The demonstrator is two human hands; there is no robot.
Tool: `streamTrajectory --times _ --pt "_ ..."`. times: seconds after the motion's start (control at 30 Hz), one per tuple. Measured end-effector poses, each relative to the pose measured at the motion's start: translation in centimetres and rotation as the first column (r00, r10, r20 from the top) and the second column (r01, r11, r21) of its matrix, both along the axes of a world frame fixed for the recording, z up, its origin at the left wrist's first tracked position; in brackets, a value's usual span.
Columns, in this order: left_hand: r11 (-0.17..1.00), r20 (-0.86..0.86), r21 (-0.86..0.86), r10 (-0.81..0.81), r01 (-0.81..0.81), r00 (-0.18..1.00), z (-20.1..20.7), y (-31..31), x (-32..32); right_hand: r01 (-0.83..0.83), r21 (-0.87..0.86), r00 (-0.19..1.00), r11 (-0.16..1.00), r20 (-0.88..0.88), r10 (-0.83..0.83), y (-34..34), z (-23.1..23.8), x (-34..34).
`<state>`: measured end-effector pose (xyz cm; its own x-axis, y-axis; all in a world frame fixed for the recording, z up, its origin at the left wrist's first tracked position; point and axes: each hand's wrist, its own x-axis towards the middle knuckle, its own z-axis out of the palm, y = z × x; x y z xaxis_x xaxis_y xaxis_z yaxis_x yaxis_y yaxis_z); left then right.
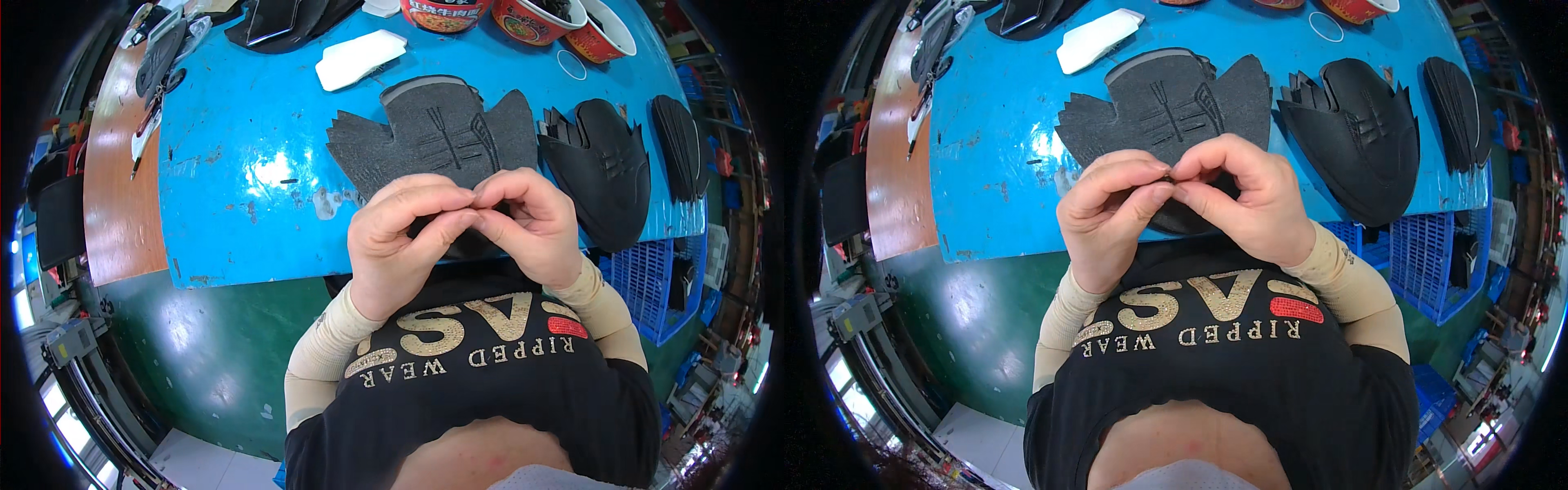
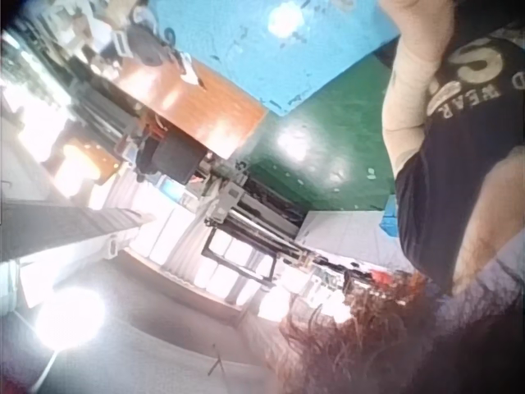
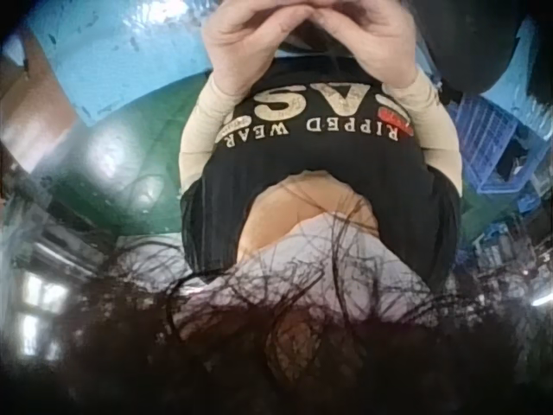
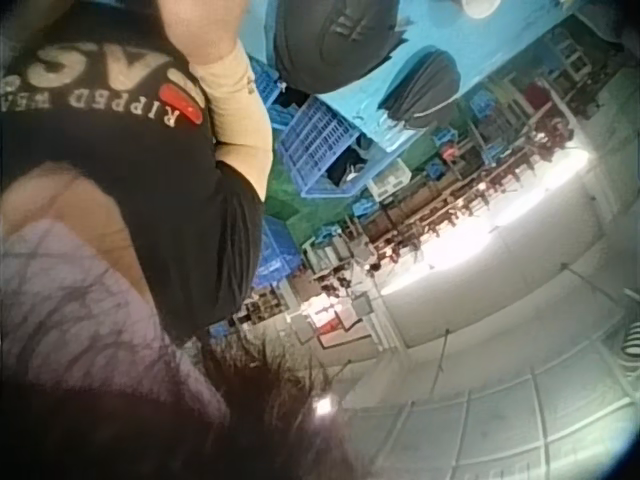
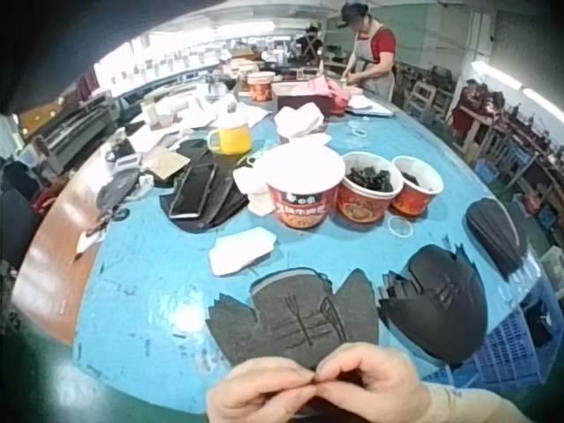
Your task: The person assembles shoe upper panels by hand, inserting small plastic clips from component bins into pre-cut slots in the panels on a work table.
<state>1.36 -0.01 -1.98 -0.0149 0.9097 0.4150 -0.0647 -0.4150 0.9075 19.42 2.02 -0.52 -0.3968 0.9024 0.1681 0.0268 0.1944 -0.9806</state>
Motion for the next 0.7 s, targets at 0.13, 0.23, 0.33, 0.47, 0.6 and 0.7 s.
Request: streamTrajectory --times 0.13,0.23,0.33,0.47,0.6,0.7 --pt "1.0 -0.054 0.001 0.023 -0.023 0.998 0.5 -0.6 0.1 0.017 -0.194 0.98 0.981 -0.189 -0.055 -0.5 0.0 -0.5" --pt "0.998 -0.094 0.026 0.057 -0.055 0.994 0.6 -0.6 0.1 0.046 0.02 0.992 0.999 -0.115 -0.043 -0.5 -0.3 -0.4" --pt "0.998 -0.115 0.036 0.051 -0.047 0.992 0.5 -0.5 0.0 -0.01 -0.034 1.0 0.999 0.012 0.01 -0.8 0.6 -0.3" --pt "0.996 -0.08 -0.016 -0.094 0.093 0.992 0.9 -0.4 -0.5 -0.195 -0.463 0.953 0.865 -0.298 0.056 0.2 1.8 0.2" --pt "0.974 0.138 -0.21 -0.06 0.088 0.989 1.1 -0.8 -0.1 -0.357 -0.59 0.913 0.724 -0.384 0.137 1.6 1.6 0.8" --pt "0.991 -0.383 0.116 0.102 -0.061 0.918 1.1 0.4 -0.8 -0.225 -0.444 0.949 0.867 -0.3 0.092 3.2 1.7 1.1"
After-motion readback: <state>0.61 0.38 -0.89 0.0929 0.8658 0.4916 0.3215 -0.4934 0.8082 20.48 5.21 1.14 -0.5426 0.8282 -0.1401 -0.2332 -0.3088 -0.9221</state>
